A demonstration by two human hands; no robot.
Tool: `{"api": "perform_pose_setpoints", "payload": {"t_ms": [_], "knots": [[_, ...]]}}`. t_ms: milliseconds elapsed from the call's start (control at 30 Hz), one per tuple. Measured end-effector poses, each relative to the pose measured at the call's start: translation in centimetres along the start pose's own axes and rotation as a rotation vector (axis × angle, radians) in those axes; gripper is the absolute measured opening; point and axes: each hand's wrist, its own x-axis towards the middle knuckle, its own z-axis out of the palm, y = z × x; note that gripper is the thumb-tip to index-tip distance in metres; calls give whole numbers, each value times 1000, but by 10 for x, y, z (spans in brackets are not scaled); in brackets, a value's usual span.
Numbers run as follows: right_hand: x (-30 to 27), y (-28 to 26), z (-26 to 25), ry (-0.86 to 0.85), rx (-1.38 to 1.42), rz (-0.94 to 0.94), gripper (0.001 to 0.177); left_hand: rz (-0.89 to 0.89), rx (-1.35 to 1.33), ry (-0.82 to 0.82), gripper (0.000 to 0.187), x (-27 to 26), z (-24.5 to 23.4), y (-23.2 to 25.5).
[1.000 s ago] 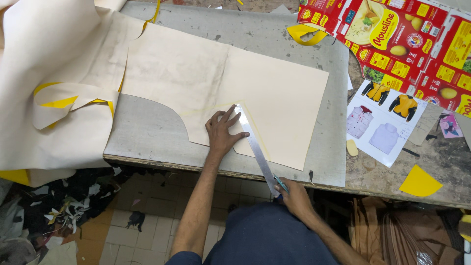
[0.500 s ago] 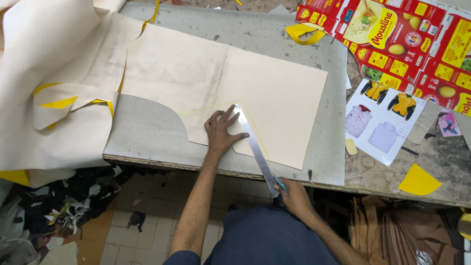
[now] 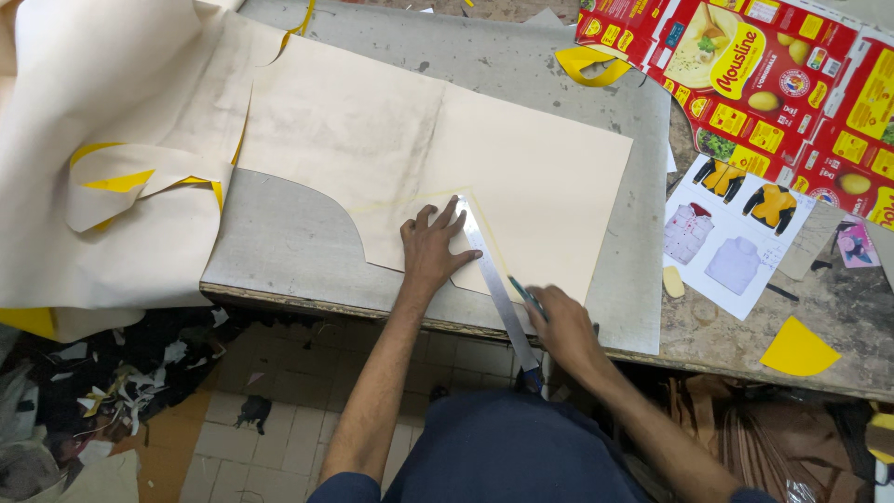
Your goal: The person aligns a printed paper pattern on a large sheet of off-white fabric, then uses a rotary cutter and metal ruler to cut along the pattern edges. The person removes the cut fabric piece and continues to cut additional shapes from the remaining fabric.
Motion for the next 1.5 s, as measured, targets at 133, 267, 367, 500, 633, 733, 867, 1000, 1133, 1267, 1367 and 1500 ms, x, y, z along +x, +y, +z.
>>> {"api": "perform_pose_setpoints", "payload": {"t_ms": [133,267,367,500,633,733,867,1000,1133,1267,1367,1500], "knots": [[91,-20,25,45,-8,-85,39,-5,83,-44,83,3,-1,5],[146,-27,40,124,-110,-177,42,-22,149,-127,94,7,-5,7],[158,-24,45,116,-141,-136,40,-10,168,-136,106,6,-6,8],[160,-23,46,103,-155,-153,38,-12,188,-151,120,3,-7,10],[163,-26,46,75,-193,-139,35,-13,223,-189,130,3,-7,13],[166,-27,47,73,-221,-149,32,-16,246,-228,135,2,-9,16],[174,-28,48,90,-236,-197,30,-27,262,-300,143,3,-12,19],[176,-30,54,75,-189,-128,29,-24,223,-291,148,1,-7,16],[173,-33,51,71,-187,-102,33,-28,205,-283,148,3,-1,15],[168,-35,55,37,-176,-50,31,-27,188,-295,148,4,1,11],[134,-26,53,-6,-172,-26,36,-30,152,-272,152,4,3,11],[19,-7,41,-83,-289,40,34,-40,149,-257,153,5,3,11]]}}
